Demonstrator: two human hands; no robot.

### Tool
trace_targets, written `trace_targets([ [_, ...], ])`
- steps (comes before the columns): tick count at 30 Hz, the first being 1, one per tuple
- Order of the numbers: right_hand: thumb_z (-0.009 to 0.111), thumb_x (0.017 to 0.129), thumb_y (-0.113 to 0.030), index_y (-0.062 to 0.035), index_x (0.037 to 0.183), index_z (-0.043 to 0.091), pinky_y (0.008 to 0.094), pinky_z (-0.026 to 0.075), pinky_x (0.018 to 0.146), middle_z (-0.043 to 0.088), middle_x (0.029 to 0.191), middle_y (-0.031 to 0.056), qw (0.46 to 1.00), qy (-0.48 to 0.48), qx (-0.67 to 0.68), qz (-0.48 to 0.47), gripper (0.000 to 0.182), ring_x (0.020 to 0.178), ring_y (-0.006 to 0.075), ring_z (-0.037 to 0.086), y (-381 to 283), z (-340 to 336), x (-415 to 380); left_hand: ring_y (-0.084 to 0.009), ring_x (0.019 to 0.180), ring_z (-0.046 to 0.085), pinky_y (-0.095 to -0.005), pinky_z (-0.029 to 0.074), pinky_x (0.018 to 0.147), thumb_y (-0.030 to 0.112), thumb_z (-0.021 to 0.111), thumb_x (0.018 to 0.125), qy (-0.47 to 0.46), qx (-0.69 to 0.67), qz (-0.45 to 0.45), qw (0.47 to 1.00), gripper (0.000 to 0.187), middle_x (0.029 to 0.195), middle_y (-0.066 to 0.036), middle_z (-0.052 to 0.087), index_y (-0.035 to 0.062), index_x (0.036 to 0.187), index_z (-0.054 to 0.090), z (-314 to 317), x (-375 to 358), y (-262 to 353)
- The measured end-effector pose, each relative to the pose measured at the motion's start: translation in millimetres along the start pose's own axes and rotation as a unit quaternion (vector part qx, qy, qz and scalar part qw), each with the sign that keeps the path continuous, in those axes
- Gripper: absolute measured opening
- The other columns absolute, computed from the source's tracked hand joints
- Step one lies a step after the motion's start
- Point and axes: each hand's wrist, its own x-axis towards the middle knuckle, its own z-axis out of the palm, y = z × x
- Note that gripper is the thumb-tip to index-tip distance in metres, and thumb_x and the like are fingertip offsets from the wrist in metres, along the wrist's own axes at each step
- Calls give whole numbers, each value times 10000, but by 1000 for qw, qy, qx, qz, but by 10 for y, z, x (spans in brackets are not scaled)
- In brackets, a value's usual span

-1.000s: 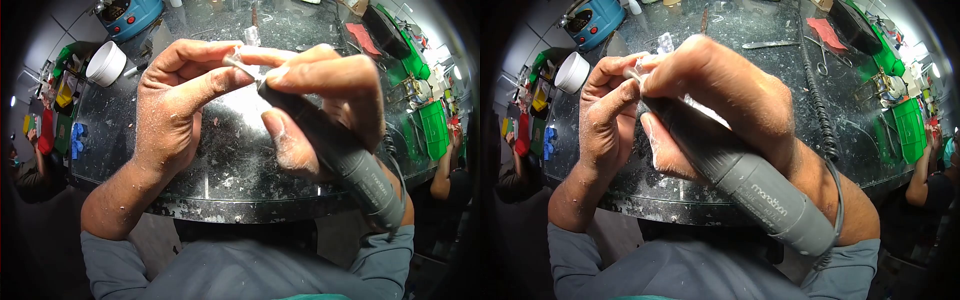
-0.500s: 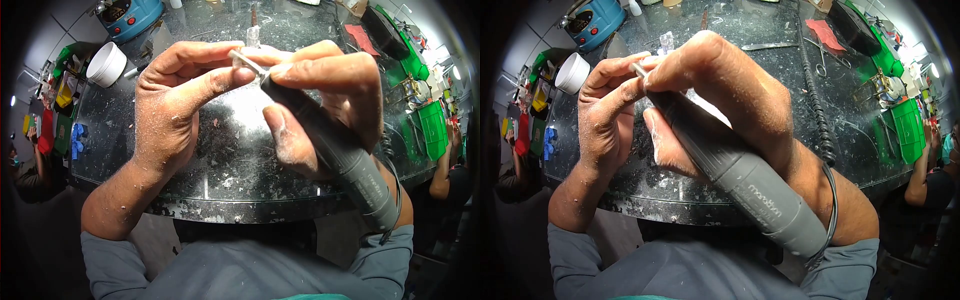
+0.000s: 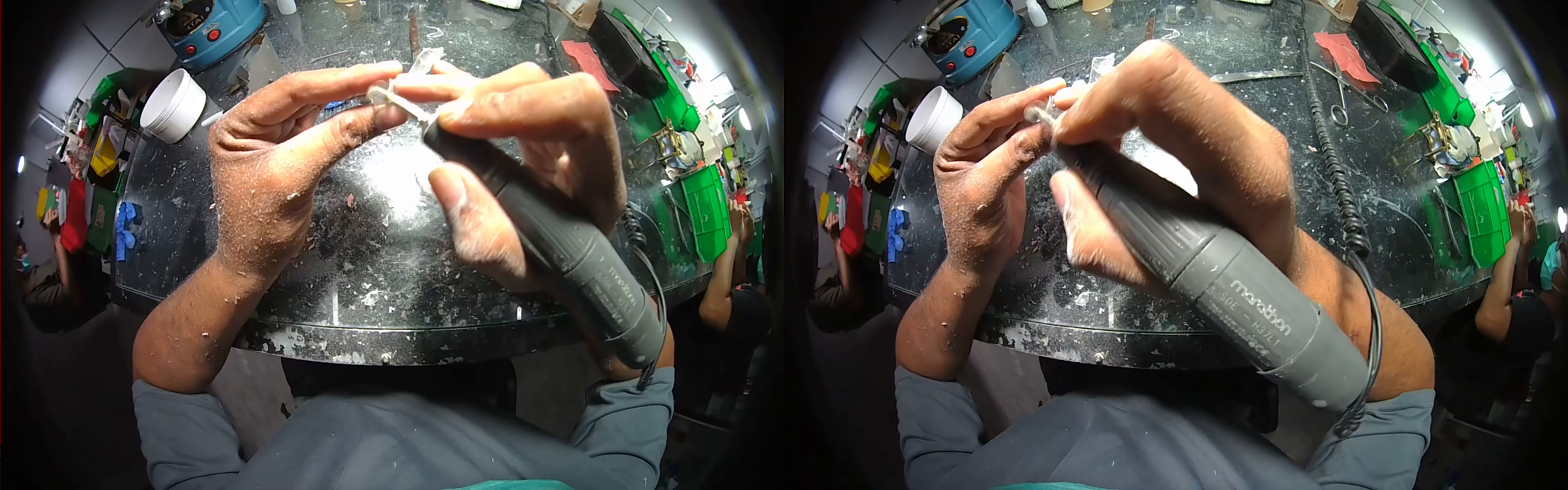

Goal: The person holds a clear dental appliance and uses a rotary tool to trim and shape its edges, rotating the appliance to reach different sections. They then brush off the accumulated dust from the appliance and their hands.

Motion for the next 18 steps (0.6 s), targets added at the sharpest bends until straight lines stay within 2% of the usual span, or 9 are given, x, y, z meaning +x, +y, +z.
trace_targets([
  [1,652,776,26,56,1076,452,466,500,916,566,943,176,999,-30,-10,-23,362,970,316,637,18,-22,13,-220,1037,631,-332,469,950,-22,650,814,0,0,0,1000,257,1142,-193,642,-43,1069,636,3,4,9],
  [3,651,768,38,55,1070,455,460,508,907,568,949,177,1000,9,-1,-16,361,966,320,639,0,8,17,-223,1044,629,-332,468,950,-16,655,815,10,15,-12,1000,253,1143,-195,641,-41,1067,637,13,11,23],
  [7,644,750,69,58,1069,451,440,522,887,563,956,176,999,-17,-11,-29,372,963,320,640,26,-5,6,-224,1048,627,-331,470,945,-9,657,820,-2,-25,-8,1000,251,1146,-196,639,-42,1068,635,-5,5,-17],
  [9,733,636,116,52,926,600,265,535,761,608,852,110,993,114,24,-15,326,840,165,645,32,133,12,-224,1052,625,-331,468,946,-2,656,827,4,-29,-6,1000,248,1147,-194,639,-42,1071,632,-4,6,-24],
  [12,742,636,112,52,914,602,266,535,747,605,845,112,994,106,-2,-29,318,833,169,646,52,124,11,-223,1054,624,-329,467,947,0,651,834,5,-16,-11,1000,241,1148,-190,640,-42,1070,630,4,-3,-7],
  [13,747,635,110,58,916,599,264,535,752,600,860,114,994,99,39,-18,321,831,167,645,47,140,5,-223,1054,624,-329,467,947,0,651,834,5,-16,-11,1000,241,1148,-190,640,-42,1070,630,2,-2,-7],
  [15,636,749,70,56,1035,477,447,524,889,580,922,169,999,21,-4,-38,328,931,308,644,49,51,17,-218,1053,622,-325,464,949,4,653,834,10,-20,-13,1000,242,1146,-184,642,-41,1072,632,-4,3,-7],
  [18,623,777,47,45,1059,462,431,521,886,579,915,166,999,6,-6,-32,324,934,287,641,36,33,9,-212,1054,618,-319,459,953,3,651,836,8,10,-17,1000,244,1135,-177,648,-38,1077,634,8,5,6],
])
